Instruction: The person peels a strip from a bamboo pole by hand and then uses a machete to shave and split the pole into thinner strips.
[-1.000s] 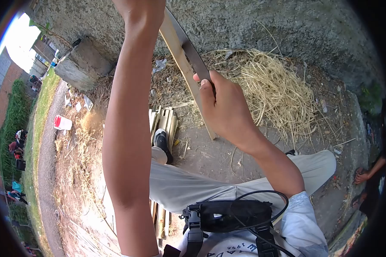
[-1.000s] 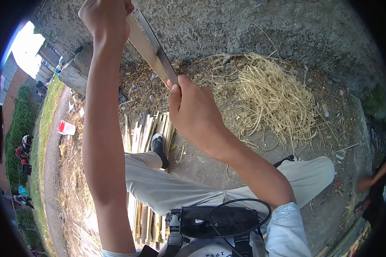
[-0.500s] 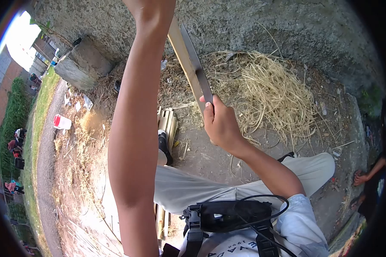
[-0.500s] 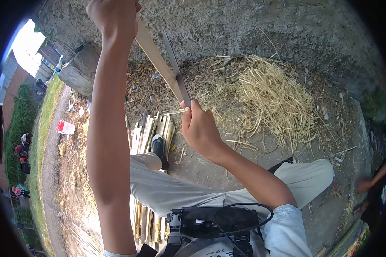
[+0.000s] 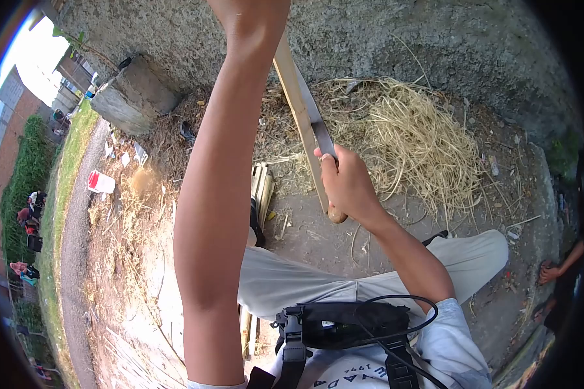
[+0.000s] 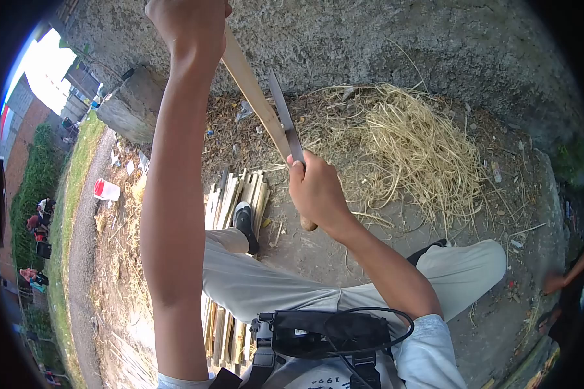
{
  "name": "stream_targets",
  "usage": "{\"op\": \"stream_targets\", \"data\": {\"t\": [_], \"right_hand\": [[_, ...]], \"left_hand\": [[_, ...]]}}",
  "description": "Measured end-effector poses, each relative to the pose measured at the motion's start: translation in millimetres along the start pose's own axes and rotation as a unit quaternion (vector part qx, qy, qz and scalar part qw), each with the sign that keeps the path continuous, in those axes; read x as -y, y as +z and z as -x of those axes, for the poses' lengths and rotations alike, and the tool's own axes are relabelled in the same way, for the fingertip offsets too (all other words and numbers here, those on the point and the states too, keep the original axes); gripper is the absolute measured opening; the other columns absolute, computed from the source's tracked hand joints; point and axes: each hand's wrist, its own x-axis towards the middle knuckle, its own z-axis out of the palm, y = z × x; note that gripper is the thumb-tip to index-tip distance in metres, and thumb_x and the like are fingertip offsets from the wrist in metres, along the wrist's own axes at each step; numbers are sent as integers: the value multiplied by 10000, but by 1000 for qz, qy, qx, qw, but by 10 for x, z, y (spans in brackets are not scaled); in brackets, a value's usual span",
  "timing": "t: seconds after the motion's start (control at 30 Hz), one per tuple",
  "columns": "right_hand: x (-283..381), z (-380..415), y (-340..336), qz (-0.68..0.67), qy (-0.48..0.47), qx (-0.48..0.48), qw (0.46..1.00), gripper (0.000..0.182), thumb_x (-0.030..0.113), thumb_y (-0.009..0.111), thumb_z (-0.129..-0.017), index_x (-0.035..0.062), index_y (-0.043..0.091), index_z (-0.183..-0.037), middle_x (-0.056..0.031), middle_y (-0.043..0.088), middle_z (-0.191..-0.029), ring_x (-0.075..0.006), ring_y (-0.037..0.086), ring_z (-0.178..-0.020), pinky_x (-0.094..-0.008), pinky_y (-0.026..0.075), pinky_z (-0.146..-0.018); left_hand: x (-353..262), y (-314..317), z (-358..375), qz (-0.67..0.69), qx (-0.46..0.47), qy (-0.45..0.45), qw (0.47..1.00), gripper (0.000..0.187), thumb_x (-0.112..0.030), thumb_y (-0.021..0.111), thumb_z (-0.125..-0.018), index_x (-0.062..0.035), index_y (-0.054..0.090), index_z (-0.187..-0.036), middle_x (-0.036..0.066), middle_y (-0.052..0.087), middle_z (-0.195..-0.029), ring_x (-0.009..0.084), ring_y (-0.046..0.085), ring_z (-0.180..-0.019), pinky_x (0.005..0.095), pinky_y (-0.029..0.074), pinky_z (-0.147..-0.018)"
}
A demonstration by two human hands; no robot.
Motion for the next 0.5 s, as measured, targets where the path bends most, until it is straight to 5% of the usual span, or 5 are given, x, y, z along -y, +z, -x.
{"op": "stream_targets", "data": {"t": [0.13, 0.27, 0.37, 0.4, 0.5], "right_hand": [[362, 99, -95, -42, -76, -54, 995, 212, 122, 460, -967, -15, 608, -1032, -135, 606, -613, -274, 588, -478, -397, 437, -482], [-478, 99, 245, 88, -16, -57, 994, 209, 115, 448, -965, -9, 608, -1018, -192, 642, -672, -343, 662, -590, -436, 492, -544], [-580, 81, 132, 61, 17, -23, 998, 213, 130, 455, -969, -9, 611, -1010, -162, 628, -639, -298, 659, -561, -428, 495, -544], [-339, 81, -16, 0, 96, 29, 995, 228, 141, 454, -976, -10, 617, -1028, -109, 594, -591, -224, 619, -500, -397, 467, -506], [-92, 72, -101, -37, -11, -50, 998, 237, 147, 450, -983, -12, 617, -1039, -64, 545, -544, -170, 556, -444, -361, 418, -464]], "left_hand": [[-47, 81, 61, -4, 11, 18, 1000, 464, -273, 479, -1013, -51, 523, -609, -19, 449, -514, 74, 391, -456, 300, 299, -432], [-50, 104, 93, -45, 2, 32, 998, 473, -286, 479, -1015, -51, 518, -607, -19, 442, -513, 75, 382, -465, 302, 300, -443], [-99, 121, 50, -34, 5, 17, 999, 473, -286, 474, -1019, -49, 518, -612, -18, 439, -515, 77, 377, -469, 307, 300, -450], [-105, 118, 88, -27, 11, -1, 1000, 472, -284, 472, -1020, -48, 518, -614, -19, 438, -515, 78, 376, -470, 308, 300, -452], [-75, 165, 85, -11, 15, 18, 1000, 466, -282, 467, -1025, -48, 524, -626, -18, 442, -521, 78, 377, -470, 308, 295, -448]]}}
